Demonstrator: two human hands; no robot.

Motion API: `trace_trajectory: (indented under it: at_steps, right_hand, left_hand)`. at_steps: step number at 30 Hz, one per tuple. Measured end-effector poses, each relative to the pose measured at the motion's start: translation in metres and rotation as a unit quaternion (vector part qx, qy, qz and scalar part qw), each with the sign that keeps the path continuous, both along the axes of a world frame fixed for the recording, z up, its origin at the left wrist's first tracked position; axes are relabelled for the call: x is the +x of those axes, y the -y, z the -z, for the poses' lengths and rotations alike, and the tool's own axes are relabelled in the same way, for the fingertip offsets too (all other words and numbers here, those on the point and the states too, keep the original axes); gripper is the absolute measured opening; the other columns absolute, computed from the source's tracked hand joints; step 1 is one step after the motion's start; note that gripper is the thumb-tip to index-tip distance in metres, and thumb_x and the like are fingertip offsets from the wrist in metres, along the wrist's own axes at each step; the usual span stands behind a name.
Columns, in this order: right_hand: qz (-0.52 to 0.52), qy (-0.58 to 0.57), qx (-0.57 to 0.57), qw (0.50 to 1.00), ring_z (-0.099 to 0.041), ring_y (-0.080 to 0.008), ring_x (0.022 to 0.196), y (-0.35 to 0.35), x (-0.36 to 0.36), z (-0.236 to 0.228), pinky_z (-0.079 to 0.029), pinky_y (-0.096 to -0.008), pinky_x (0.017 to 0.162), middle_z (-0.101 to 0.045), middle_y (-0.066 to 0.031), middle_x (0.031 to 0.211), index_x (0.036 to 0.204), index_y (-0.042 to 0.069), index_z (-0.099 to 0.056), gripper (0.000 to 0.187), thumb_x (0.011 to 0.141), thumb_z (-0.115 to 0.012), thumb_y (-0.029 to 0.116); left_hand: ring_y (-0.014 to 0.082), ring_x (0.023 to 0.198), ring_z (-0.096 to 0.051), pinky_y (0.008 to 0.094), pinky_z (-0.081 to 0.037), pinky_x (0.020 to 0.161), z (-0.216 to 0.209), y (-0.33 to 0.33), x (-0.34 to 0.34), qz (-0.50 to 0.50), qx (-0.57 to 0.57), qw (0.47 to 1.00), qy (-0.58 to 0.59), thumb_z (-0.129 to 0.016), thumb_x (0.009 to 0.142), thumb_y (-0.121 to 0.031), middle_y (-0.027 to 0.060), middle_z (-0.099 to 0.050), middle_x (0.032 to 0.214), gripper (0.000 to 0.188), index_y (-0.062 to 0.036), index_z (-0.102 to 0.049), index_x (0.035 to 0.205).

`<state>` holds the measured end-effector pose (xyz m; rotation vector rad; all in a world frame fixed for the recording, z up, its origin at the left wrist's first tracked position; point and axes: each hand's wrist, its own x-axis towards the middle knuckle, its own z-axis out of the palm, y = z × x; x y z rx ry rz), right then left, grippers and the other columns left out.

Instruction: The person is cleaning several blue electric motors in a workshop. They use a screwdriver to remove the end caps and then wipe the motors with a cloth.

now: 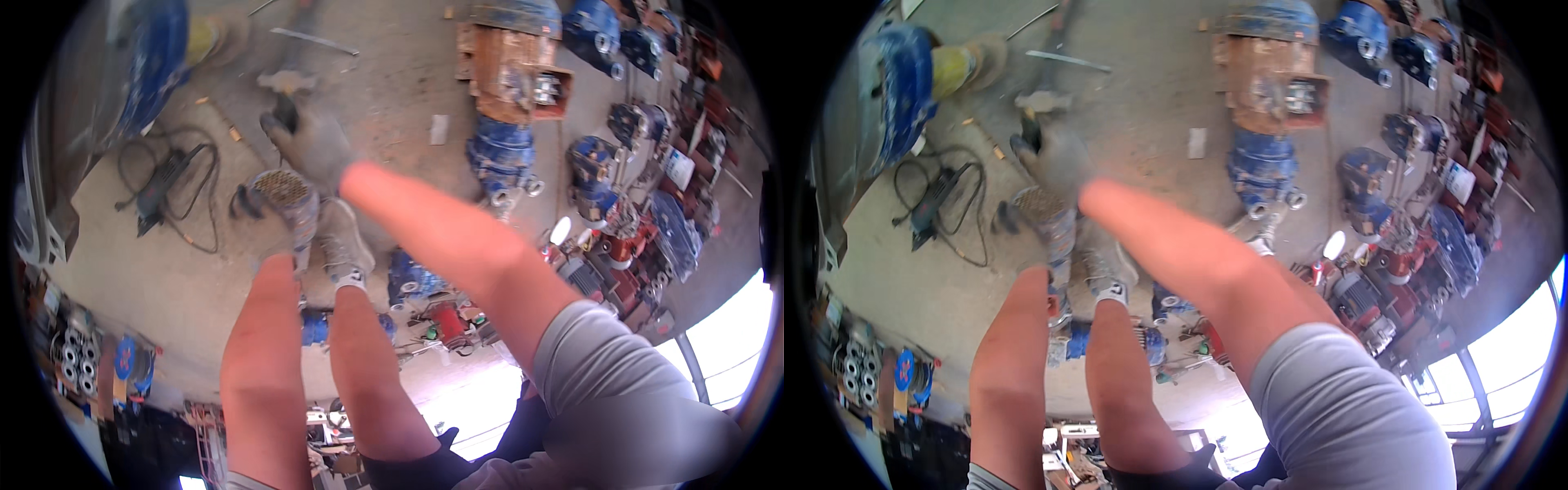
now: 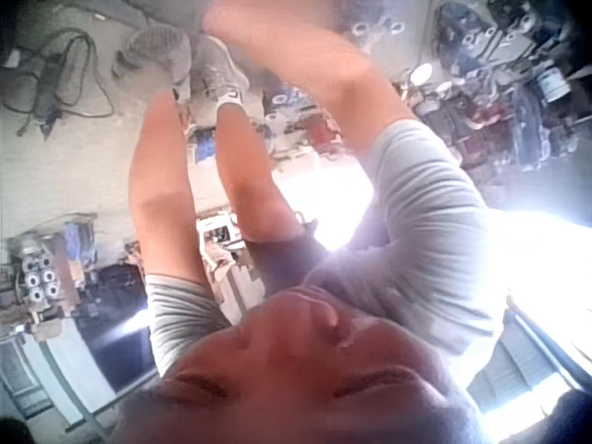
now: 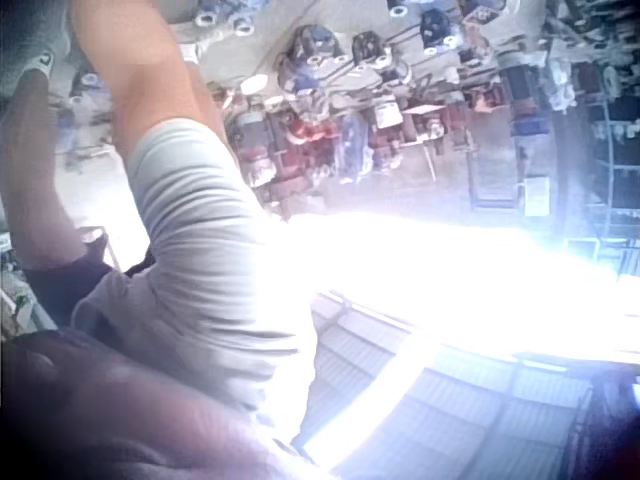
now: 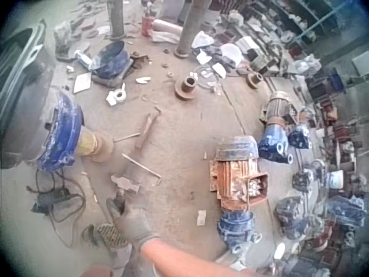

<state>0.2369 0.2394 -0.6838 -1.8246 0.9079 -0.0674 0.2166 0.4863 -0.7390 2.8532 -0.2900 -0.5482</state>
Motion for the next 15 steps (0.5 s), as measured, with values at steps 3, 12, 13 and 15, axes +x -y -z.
trace_trajectory:
  at_steps: [3,12,13,15]
  right_hand:
    - [0.170,-0.017,0.170,0.971,-0.071,-0.0333,0.086,0.009,-0.081,-0.099,-0.056,-0.0426,0.082,-0.074,-0.0189,0.094,0.107,-0.001,-0.070,0.026,0.105,-0.071,0.024]
    - [0.433,-0.089,0.250,0.861,-0.070,-0.0178,0.090,0.014,-0.341,-0.398,-0.057,-0.0309,0.076,-0.074,-0.0113,0.102,0.122,0.000,-0.072,0.019,0.107,-0.061,0.003]
    - [0.429,-0.114,0.246,0.862,-0.071,-0.0153,0.093,0.017,-0.359,-0.404,-0.058,-0.0296,0.078,-0.075,-0.0106,0.106,0.123,-0.001,-0.072,0.019,0.108,-0.061,0.003]
    - [0.473,-0.117,0.182,0.854,-0.070,-0.0150,0.096,0.023,-0.374,-0.402,-0.059,-0.0314,0.082,-0.074,-0.0113,0.112,0.120,-0.003,-0.072,0.017,0.107,-0.062,0.004]
  left_hand:
    - [0.0454,0.141,-0.055,0.0523,-0.046,0.118,-0.001,-0.011,0.001,-0.003,0.017,1.000,-0.014,-0.054,0.110,-0.042,0.0281,-0.058,0.153,0.059,-0.0023,-0.057,0.154]
    - [0.0486,0.147,-0.050,0.0505,-0.041,0.124,-0.048,0.066,0.013,0.074,0.094,0.989,-0.084,-0.065,0.106,-0.041,0.0311,-0.050,0.161,0.075,0.0077,-0.045,0.159]
    - [0.0490,0.148,-0.049,0.0527,-0.039,0.125,-0.076,0.125,-0.011,0.132,-0.007,0.988,-0.084,-0.069,0.103,-0.041,0.0306,-0.050,0.161,0.078,0.0065,-0.044,0.160]
    - [0.0492,0.148,-0.048,0.0580,-0.036,0.127,-0.143,0.273,-0.066,0.279,-0.137,0.949,-0.057,-0.076,0.099,-0.043,0.0296,-0.051,0.160,0.083,0.0022,-0.044,0.161]
